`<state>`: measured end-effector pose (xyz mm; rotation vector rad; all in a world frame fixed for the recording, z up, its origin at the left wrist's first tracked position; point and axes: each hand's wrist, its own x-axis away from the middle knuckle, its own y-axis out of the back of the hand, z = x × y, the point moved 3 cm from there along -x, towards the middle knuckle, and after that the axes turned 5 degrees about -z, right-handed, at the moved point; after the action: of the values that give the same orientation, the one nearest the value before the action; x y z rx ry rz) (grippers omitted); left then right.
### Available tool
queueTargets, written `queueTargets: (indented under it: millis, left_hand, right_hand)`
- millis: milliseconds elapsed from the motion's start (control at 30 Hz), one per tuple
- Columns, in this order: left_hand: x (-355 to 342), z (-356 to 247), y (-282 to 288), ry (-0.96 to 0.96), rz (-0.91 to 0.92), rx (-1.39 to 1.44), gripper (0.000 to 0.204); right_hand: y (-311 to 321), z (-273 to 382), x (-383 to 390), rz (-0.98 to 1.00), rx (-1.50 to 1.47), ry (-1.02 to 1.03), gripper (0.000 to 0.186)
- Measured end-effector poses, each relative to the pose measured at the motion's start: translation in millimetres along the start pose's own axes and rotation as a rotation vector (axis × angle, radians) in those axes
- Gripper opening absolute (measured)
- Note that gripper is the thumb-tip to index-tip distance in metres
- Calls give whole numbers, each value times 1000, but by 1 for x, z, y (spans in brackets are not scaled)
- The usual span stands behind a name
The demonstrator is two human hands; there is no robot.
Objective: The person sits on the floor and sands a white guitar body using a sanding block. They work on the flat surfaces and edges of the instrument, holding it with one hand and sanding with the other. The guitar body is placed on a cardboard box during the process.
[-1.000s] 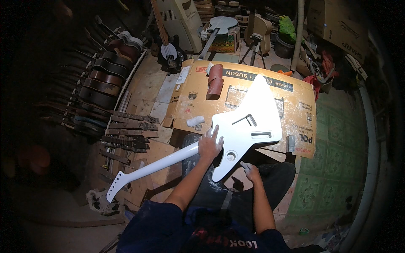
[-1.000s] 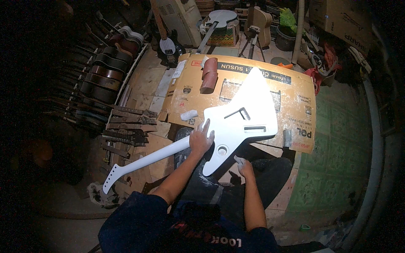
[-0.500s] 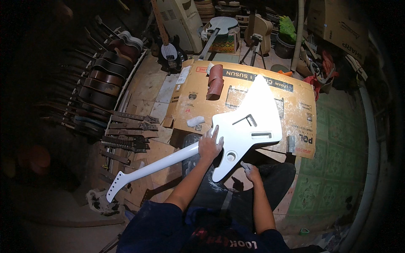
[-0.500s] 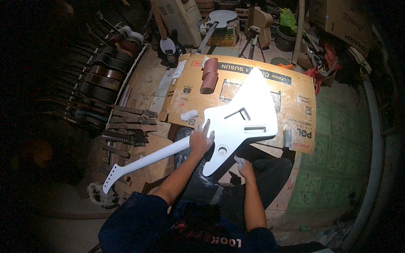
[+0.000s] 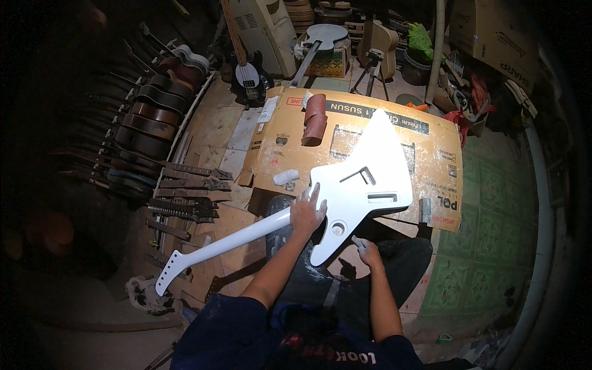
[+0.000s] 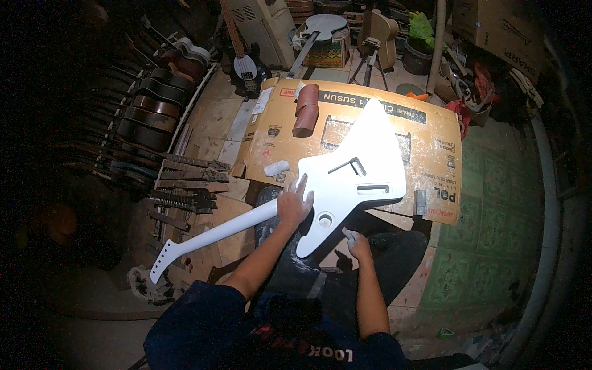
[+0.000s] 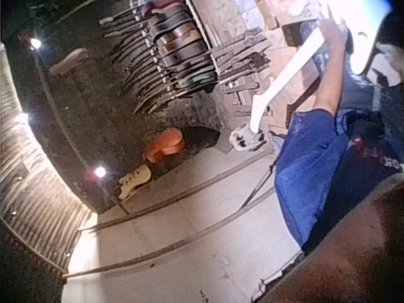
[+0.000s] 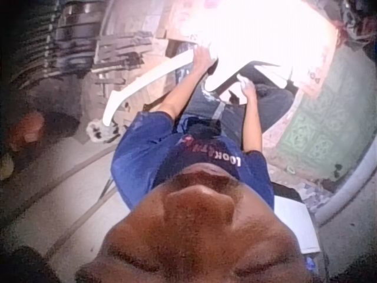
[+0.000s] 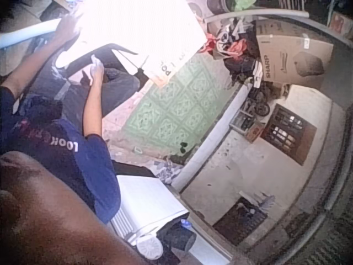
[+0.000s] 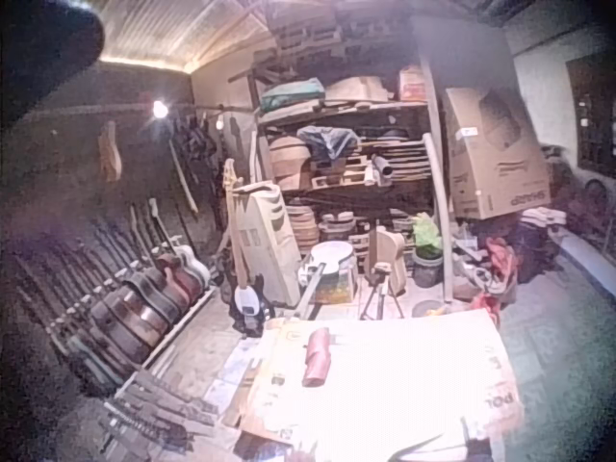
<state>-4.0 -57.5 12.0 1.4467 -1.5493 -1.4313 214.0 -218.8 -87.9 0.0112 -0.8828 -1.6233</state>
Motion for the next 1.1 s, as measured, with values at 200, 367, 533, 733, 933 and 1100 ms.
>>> queueTargets:
  millis: [200,367,533,733,933,1100]
  left_hand:
    - [1,3,-1,3,1,2,63]
    - [1,2,0,7,8,2,63]
    - [1,1,1,11,16,12,63]
    - [2,2,1,12,9,18,63]
    - [1,2,0,-3,-10,13,63]
    - [2,3,-1,-2,-9,-1,63]
  right_hand:
    - [3,11,4,9,20,1,48]
    - [2,8,3,1,25,23,48]
    - [1,6,2,-9,5,29,47]
    - [1,10,3,1,32,-5,47]
    - [1,5,1,-3,32,17,48]
    - [3,13,5,2,3,-25,47]
